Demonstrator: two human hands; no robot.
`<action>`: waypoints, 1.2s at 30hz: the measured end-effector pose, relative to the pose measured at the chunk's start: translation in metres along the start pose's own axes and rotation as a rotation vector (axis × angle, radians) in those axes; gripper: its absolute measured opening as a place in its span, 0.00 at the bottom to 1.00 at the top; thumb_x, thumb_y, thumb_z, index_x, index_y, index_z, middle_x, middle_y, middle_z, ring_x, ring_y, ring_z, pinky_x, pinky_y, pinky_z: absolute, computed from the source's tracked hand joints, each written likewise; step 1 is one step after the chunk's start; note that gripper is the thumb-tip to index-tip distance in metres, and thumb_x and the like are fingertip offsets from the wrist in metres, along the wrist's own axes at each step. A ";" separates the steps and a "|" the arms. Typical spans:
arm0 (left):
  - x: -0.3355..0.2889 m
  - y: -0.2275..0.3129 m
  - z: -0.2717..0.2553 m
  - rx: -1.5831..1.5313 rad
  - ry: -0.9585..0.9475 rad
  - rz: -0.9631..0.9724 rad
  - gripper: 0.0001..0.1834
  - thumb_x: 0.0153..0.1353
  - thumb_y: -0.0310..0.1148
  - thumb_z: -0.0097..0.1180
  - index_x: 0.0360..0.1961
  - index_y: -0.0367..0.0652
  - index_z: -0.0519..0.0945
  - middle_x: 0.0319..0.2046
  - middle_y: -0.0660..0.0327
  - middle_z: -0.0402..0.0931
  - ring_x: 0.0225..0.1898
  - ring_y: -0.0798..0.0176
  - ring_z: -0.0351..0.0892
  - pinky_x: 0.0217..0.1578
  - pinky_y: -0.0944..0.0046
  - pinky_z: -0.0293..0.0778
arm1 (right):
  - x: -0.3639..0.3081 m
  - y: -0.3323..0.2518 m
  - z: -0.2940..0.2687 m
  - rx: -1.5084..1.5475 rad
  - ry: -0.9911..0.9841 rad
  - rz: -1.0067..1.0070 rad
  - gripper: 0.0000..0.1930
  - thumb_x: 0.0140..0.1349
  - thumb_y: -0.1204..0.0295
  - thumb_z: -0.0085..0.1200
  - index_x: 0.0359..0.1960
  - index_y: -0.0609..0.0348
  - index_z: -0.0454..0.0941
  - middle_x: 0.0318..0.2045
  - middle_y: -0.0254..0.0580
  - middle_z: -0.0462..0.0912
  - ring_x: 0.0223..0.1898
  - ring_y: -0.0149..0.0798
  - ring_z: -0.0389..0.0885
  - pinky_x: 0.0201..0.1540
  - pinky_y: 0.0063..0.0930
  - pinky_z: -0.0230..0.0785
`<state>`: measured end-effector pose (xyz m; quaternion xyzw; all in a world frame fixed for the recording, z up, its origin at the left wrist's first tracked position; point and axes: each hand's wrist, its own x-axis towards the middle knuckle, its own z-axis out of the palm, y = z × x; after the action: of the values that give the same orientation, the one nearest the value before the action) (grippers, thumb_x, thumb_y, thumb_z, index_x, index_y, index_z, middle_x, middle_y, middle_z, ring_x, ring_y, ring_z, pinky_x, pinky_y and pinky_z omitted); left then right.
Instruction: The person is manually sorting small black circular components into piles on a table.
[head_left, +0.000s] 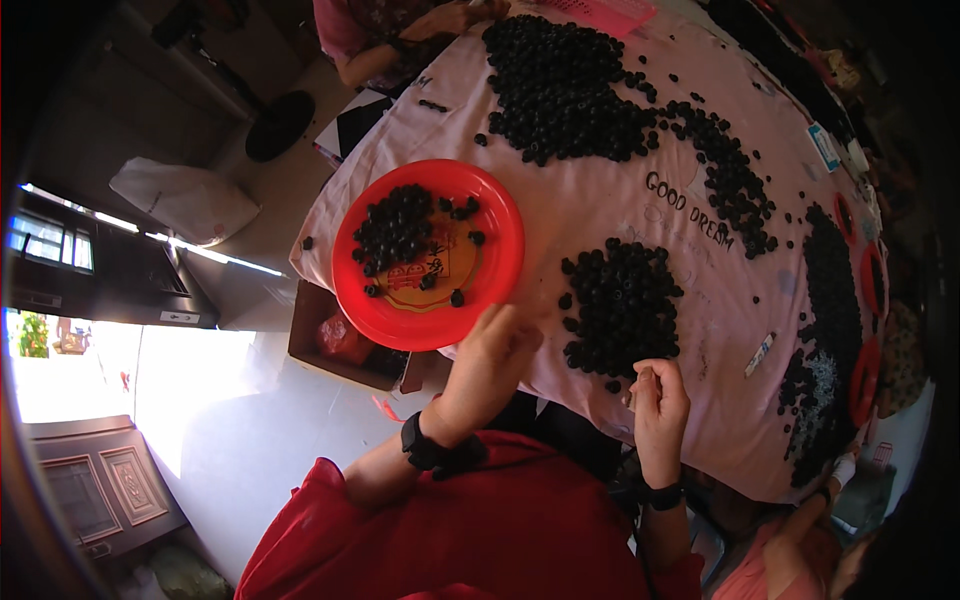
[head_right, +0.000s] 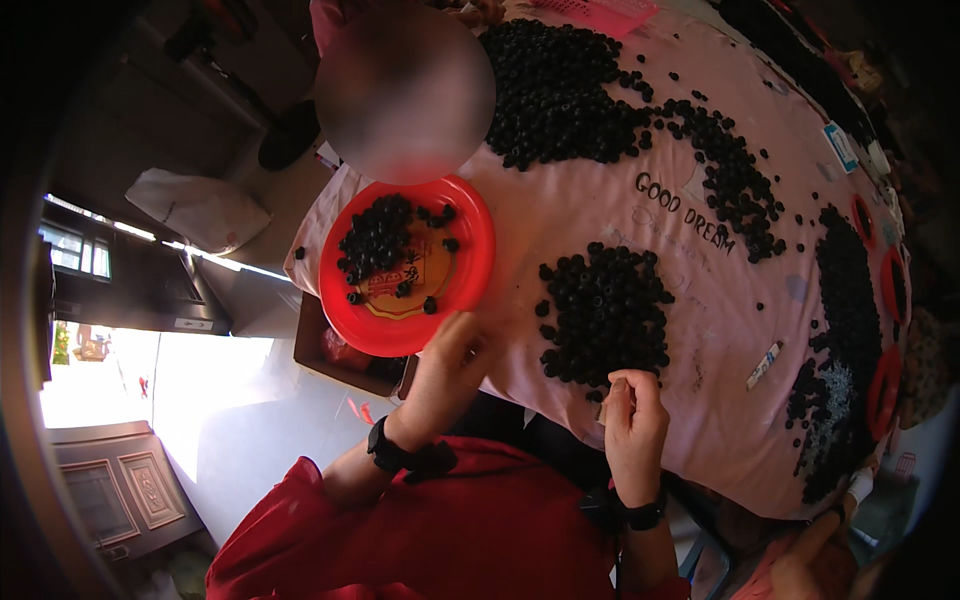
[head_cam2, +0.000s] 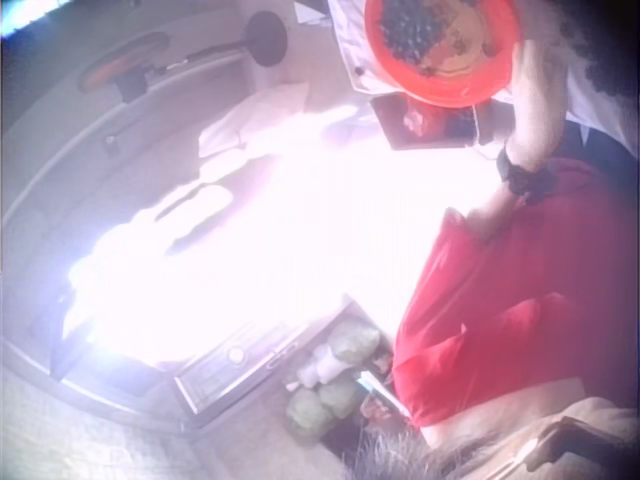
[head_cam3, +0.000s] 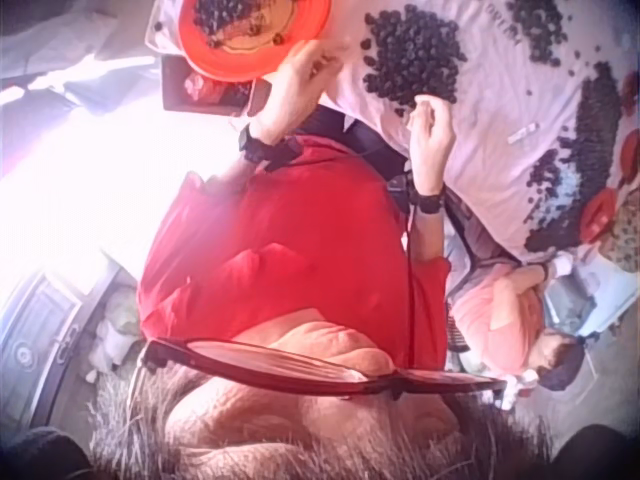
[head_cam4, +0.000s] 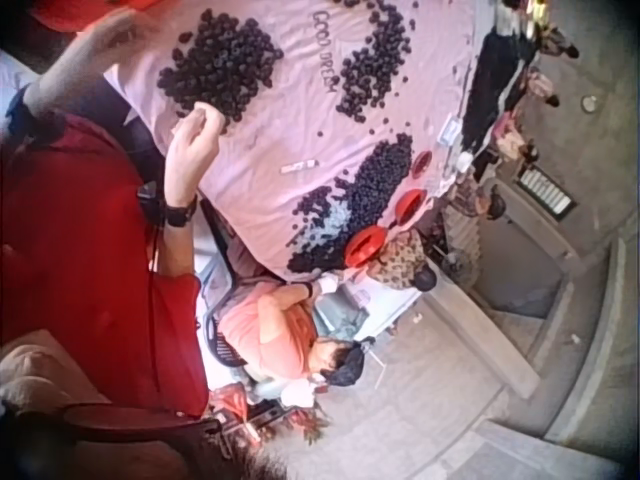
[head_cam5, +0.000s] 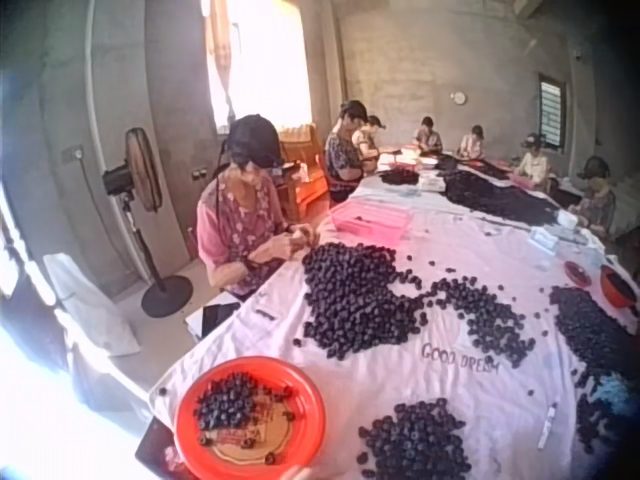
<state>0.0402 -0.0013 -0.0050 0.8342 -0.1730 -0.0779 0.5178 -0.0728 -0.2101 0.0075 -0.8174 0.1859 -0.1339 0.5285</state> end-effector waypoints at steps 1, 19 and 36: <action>-0.001 0.004 0.008 0.039 -0.118 0.022 0.13 0.60 0.27 0.59 0.47 0.42 0.80 0.39 0.54 0.74 0.39 0.50 0.78 0.41 0.56 0.77 | -0.001 -0.001 0.000 -0.003 0.000 0.006 0.03 0.73 0.77 0.48 0.42 0.60 0.74 0.21 0.30 0.72 0.20 0.20 0.68 0.23 0.18 0.61; -0.002 -0.012 0.065 0.465 -0.239 0.256 0.17 0.59 0.29 0.60 0.46 0.37 0.70 0.38 0.49 0.72 0.39 0.44 0.80 0.40 0.52 0.78 | -0.001 0.019 0.008 -0.419 -0.204 0.181 0.04 0.67 0.73 0.52 0.38 0.60 0.75 0.27 0.54 0.83 0.31 0.56 0.84 0.32 0.44 0.75; 0.039 -0.017 0.069 0.570 -0.036 0.153 0.11 0.57 0.22 0.52 0.43 0.38 0.73 0.39 0.50 0.71 0.40 0.45 0.79 0.37 0.52 0.78 | 0.007 0.010 0.004 -0.265 -0.172 0.086 0.07 0.70 0.73 0.49 0.45 0.60 0.77 0.28 0.47 0.86 0.30 0.46 0.86 0.32 0.35 0.75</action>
<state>0.0588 -0.0667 -0.0497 0.9290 -0.2595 -0.0015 0.2638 -0.0665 -0.2136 -0.0033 -0.8797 0.1908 -0.0152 0.4354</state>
